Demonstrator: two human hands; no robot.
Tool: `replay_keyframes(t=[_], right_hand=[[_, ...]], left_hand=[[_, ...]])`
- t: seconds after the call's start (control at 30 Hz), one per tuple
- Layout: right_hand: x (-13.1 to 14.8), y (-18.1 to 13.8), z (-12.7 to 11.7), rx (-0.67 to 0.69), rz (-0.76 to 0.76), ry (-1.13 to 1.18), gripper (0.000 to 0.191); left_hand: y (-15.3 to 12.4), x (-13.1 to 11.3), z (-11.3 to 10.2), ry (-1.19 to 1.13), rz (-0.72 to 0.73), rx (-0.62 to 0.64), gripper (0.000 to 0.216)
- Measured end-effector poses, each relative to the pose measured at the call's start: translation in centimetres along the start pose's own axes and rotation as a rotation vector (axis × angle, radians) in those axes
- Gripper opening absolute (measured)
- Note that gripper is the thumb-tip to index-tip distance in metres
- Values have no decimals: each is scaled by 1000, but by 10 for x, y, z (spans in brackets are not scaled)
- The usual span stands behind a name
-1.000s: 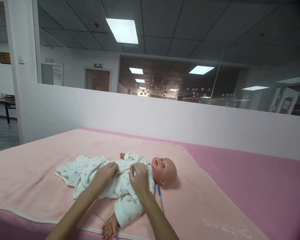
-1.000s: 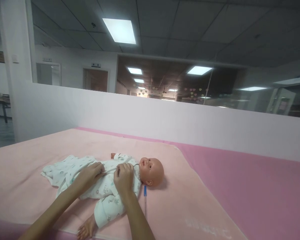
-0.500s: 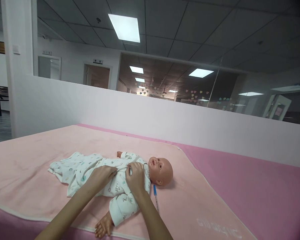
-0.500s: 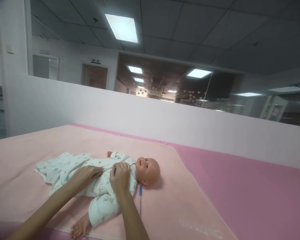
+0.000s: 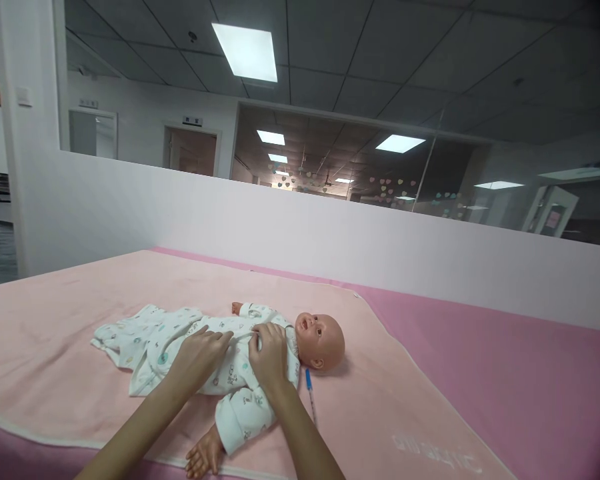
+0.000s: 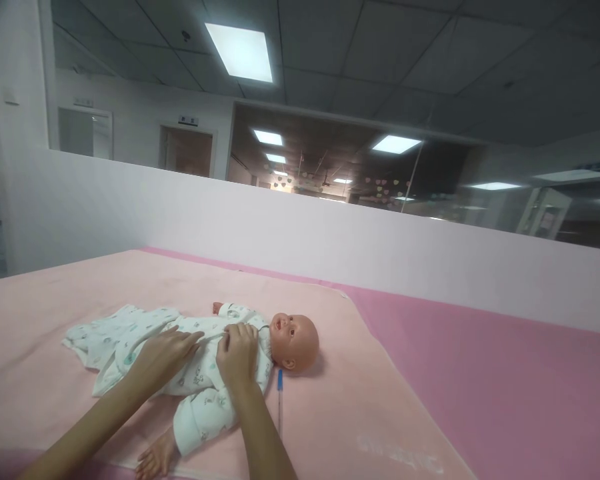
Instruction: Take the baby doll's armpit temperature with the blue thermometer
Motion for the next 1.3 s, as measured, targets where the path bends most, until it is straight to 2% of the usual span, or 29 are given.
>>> replay_keyframes(t=[0.1,0.17,0.23,0.3,0.37,0.47,0.53,0.57,0.67,0.77,0.83,0.93,1.0,1.1,1.2,1.3], right_hand=[[7,3,-8,-33,-17,5,21],[13,6,-22,-89,-14,26,25],[16,4,-43,-183,42,59,26],[15,-5,-70,-291,143,76,24],[11,-24,-94,-361,247,53,22],[1,-63,-119,-324,311,-136,20],[-7,-90,-126,-242,259,-351,21],[-12,-104,-127,-207,224,-461,23],[-31,-137,-117,-63,120,-671,24],[-40,-150,-104,41,57,-705,15],[-40,-147,-103,82,86,-704,17],[-38,-135,-118,102,257,-715,27],[-36,-123,-137,54,381,-688,30],[-30,-97,-160,-32,459,-611,28],[-20,-58,-158,-69,375,-536,29],[-8,-13,-118,-26,194,-476,28]], left_hand=[[-7,-3,-31,-52,-64,-120,28],[-4,-6,-52,-128,-95,-200,32],[9,-10,-66,-251,-119,-249,33],[30,-12,-68,-426,-148,-277,33],[52,-13,-53,-608,-177,-242,34],[73,-30,-3,-771,-80,45,34],[68,-43,26,-861,10,261,36],[64,-46,34,-898,33,320,37],[54,-47,44,-945,38,383,38],[54,-42,42,-990,-8,341,31],[58,-35,40,-1055,-61,287,30],[61,-17,47,-1142,-223,250,35],[60,-6,54,-1208,-335,235,38],[58,2,61,-1347,-407,232,41],[55,1,66,-1445,-432,285,47],[54,-3,68,-1517,-427,336,49]])
Point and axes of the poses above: each hand's wrist, its own y-axis towards the middle knuckle, its own z-axis out of the palm, x = y × z, the point moved 9 cm from there along y, towards the middle knuckle, and after that the axes turned 10 degrees about -z, right-handed, at the moved point
